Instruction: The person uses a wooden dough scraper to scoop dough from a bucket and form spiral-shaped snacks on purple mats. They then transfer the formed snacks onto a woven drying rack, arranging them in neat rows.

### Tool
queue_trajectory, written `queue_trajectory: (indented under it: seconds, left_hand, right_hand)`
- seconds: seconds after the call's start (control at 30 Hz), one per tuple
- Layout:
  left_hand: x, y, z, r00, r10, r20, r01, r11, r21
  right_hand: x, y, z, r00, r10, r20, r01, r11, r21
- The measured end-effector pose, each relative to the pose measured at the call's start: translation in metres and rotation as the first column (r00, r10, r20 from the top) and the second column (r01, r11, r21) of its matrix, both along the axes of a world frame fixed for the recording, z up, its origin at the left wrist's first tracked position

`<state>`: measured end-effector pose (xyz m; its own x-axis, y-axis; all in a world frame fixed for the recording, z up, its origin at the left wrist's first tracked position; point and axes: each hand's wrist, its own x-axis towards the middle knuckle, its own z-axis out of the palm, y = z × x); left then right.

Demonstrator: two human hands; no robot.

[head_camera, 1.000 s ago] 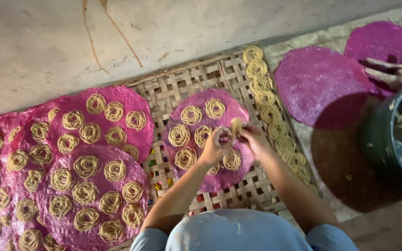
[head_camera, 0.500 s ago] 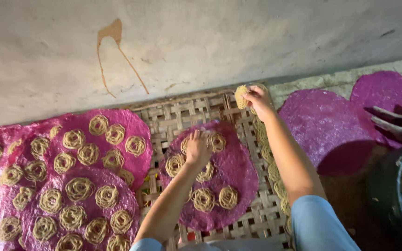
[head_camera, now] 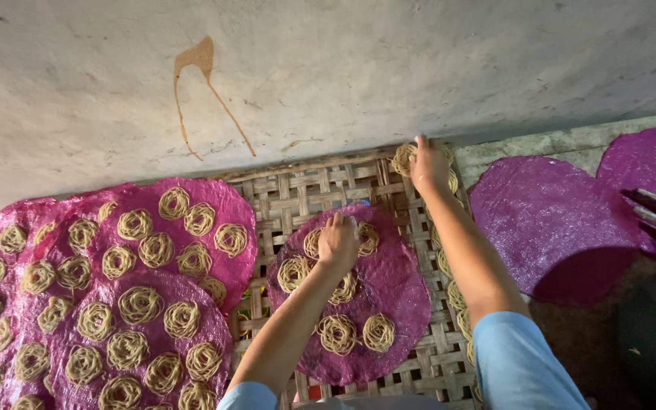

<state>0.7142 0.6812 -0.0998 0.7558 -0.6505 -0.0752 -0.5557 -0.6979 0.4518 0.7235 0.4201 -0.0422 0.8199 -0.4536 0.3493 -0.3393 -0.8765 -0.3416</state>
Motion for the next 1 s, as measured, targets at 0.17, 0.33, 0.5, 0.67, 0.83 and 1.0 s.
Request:
queue_trajectory:
  seconds: [0.17,0.33,0.5,0.67,0.83,1.0]
  left_hand:
    - [-0.012,0.000,0.039,0.983,0.021,-0.183,-0.028,0.999,-0.036]
    - [-0.039,-0.017,0.062,0.743,0.009,-0.669,-0.221,0.947,-0.233]
    - [-0.077,-0.002,0.066,0.731,-0.064,-0.679,-0.374,0.795,-0.478]
    - [-0.038,0.062,0.049,0.853,0.251,-0.457,-0.328,0.940,-0.097]
    - [-0.019,0.089,0.010,0.989,0.113,0.099,-0.115,0.993,0.014]
    - [-0.008,0.097,-0.006,0.977,0.153,0.147,-0.160,0.986,0.036]
  right_hand:
    - [-0.049,0.026,-0.018,0.954,0.195,0.228,-0.215,0.974,0.067]
    - [-0.131,0.077,-0.052,0.962,0.221,-0.160,0.132,0.138,0.982]
    - [-0.144,0.075,-0.047,0.922,0.134,-0.363,0.343,0.149,0.927]
    - [-0.134,0.029,-0.016,0.976,-0.037,-0.216,0.212,0.411,0.887]
    - [-0.065,0.007,-0.012,0.988,-0.152,0.003,0.041,0.290,0.956]
    - [-0.048,0.022,-0.019,0.998,0.013,-0.068,0.007,0.958,0.286]
